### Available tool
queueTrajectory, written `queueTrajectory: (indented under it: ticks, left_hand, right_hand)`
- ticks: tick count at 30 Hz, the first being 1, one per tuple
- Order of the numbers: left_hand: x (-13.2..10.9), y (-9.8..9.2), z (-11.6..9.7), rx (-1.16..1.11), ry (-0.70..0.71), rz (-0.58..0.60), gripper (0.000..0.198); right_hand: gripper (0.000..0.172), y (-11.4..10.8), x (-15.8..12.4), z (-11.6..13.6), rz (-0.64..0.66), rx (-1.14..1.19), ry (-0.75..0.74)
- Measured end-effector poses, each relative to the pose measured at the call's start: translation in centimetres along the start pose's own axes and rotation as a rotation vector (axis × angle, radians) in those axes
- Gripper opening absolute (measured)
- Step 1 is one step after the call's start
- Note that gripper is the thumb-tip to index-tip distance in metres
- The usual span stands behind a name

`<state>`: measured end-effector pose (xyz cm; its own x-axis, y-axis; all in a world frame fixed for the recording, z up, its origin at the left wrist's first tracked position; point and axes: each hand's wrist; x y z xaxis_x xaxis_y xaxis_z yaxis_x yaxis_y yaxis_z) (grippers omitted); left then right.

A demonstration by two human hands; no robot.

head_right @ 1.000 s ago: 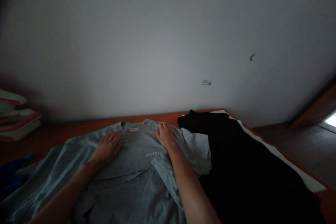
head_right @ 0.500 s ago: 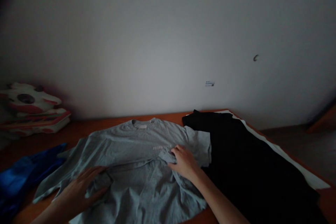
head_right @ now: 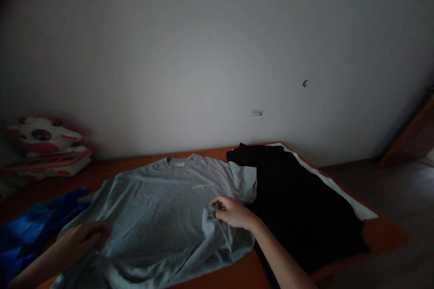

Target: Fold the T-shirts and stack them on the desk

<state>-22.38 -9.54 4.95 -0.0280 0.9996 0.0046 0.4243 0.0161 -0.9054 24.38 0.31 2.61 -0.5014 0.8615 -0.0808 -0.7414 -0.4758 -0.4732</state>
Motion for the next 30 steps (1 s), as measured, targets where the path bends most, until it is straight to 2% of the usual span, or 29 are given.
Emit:
queueTrajectory:
  ticks: [2,4,6,7,10,12,14,17,19,21,23,25,30]
  left_hand:
    - [0.7,1.5,-0.6,0.142,0.006,-0.064,0.029]
    - [1.4,3.0,-1.7,0.223,0.046,-0.154,0.035]
    - [2.1,4.3,-3.3,0.210,0.131,-0.173,0.035]
    - [2.5,4.9,-4.2,0.169,0.184,-0.156,0.033]
    - [4.1,6.7,-7.6,0.021,0.340,-0.091,0.026]
    - [5.6,8.2,-10.1,-0.060,0.410,-0.071,0.024]
    - [7.1,9.8,-12.8,-0.135,0.474,-0.066,0.021]
    - [9.1,12.2,-17.2,-0.216,0.560,-0.067,0.021]
    - [9.8,13.7,-19.9,-0.243,0.616,-0.046,0.026]
    - [10.2,15.0,-22.0,-0.248,0.663,-0.017,0.034]
    - [10.3,16.2,-23.0,-0.204,0.694,0.011,0.044]
    - [10.3,17.2,-22.9,-0.116,0.705,0.030,0.052]
    - [10.3,18.8,-21.2,0.002,0.715,0.068,0.061]
  right_hand:
    - [0.030,1.2,-0.2,-0.4,-0.105,-0.179,-0.087]
    - [0.020,1.9,-0.3,-1.1,-0.249,-0.323,-0.154]
    - [0.015,1.3,-0.1,-2.0,-0.375,-0.388,-0.162]
    - [0.018,0.4,0.0,-2.6,-0.452,-0.402,-0.141]
    - [0.033,-3.5,0.5,-4.5,-0.735,-0.483,0.047]
    - [0.048,-6.3,1.1,-5.6,-0.841,-0.512,0.297]
    - [0.061,-8.4,1.9,-6.3,-0.839,-0.475,0.514]
    - [0.068,-9.6,3.5,-6.9,-0.777,-0.406,0.624]
    - [0.060,-9.5,4.7,-7.3,-0.760,-0.378,0.620]
    - [0.042,-9.3,5.7,-7.7,-0.766,-0.343,0.595]
    - [0.025,-9.3,6.1,-8.1,-0.799,-0.298,0.546]
    - [0.019,-9.7,5.9,-8.5,-0.863,-0.246,0.483]
    - [0.035,-11.1,5.1,-9.5,-1.055,-0.096,0.370]
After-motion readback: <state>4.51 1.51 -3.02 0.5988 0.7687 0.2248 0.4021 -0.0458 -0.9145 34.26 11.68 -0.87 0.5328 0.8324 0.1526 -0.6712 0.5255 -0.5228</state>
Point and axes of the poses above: each hand's wrist, its own x-axis towards the middle knuckle, its own y-axis out of the palm, z = x × y
